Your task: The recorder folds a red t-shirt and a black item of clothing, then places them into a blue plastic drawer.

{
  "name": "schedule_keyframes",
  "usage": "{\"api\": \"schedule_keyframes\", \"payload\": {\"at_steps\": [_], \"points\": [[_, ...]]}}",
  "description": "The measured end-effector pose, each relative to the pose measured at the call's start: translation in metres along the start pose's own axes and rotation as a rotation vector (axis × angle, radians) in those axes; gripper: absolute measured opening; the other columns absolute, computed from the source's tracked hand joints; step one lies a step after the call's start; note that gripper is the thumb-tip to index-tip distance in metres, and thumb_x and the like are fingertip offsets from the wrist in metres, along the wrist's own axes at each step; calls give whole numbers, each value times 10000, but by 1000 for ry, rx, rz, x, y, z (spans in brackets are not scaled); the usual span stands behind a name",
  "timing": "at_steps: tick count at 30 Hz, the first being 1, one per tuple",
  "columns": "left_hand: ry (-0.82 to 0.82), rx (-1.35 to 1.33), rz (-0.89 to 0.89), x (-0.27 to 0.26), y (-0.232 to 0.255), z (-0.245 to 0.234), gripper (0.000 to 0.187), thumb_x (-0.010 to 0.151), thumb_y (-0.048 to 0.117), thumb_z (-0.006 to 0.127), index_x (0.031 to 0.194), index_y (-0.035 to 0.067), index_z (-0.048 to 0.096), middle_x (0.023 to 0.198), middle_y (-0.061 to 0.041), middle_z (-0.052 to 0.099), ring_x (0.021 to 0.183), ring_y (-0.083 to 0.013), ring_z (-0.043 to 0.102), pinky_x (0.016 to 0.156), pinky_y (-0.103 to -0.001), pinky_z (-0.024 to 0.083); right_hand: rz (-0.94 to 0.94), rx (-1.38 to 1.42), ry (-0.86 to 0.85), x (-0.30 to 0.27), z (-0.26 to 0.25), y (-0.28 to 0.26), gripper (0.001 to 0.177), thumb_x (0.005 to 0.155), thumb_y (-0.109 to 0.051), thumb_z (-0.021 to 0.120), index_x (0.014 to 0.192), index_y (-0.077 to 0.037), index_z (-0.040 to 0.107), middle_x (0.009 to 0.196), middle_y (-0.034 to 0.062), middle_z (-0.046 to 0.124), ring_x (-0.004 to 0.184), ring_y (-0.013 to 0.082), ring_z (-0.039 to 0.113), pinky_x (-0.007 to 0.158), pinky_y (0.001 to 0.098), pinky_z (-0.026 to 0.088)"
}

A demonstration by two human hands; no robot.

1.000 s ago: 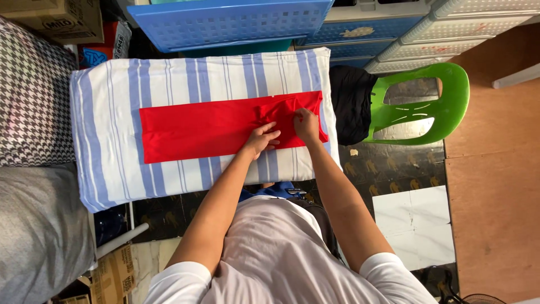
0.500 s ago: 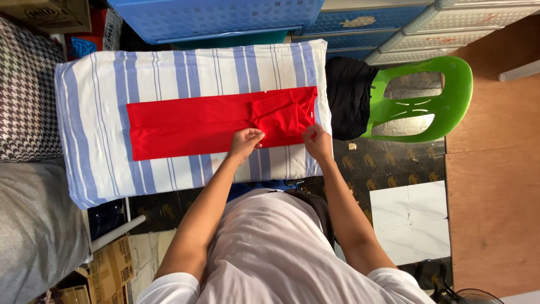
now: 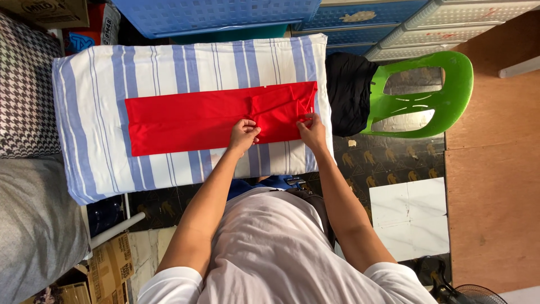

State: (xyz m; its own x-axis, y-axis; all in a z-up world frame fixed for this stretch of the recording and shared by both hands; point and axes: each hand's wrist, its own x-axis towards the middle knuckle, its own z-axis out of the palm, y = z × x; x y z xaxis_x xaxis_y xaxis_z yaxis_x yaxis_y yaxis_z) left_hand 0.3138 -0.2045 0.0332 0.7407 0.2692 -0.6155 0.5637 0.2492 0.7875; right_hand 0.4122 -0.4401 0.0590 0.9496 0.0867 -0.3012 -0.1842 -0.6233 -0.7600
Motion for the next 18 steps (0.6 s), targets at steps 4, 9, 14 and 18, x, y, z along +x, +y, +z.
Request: {"api": "schedule_keyframes", "payload": {"at_steps": [4,9,14,18], "points": [[12,17,56,3,-12,-1,245,919,91,727,1121,51,595,945,-88,729,629,-127,650,540,-279,510,-20,-69,-57,18,21,26,366,812,-247,813,1070,-35,663,812,93,711,757,221,699,686,344,541],[42,98,49,2,-3,0,214,915,61,708,1101,43,604,928,-78,708,612,-135,650,529,-292,506,-94,-150,-29,31,17,32,260,829,-176,763,1002,-7,669,899,144,724,836,338,700,757,436,554],[126,219,205,7,-22,3,260,900,94,741,1130,33,638,921,-90,738,698,-158,696,615,-306,559,-401,-263,92,-3,7,-2,283,813,-124,744,1062,-12,670,1061,187,683,1008,418,634,880,484,521],[220,596,528,-4,-23,-2,465,846,126,826,1276,54,666,978,-117,710,874,-257,681,748,-382,558,-682,-248,106,-19,15,-21,318,854,-135,751,1139,-9,687,1132,198,645,1087,430,572,950,487,492]]}}
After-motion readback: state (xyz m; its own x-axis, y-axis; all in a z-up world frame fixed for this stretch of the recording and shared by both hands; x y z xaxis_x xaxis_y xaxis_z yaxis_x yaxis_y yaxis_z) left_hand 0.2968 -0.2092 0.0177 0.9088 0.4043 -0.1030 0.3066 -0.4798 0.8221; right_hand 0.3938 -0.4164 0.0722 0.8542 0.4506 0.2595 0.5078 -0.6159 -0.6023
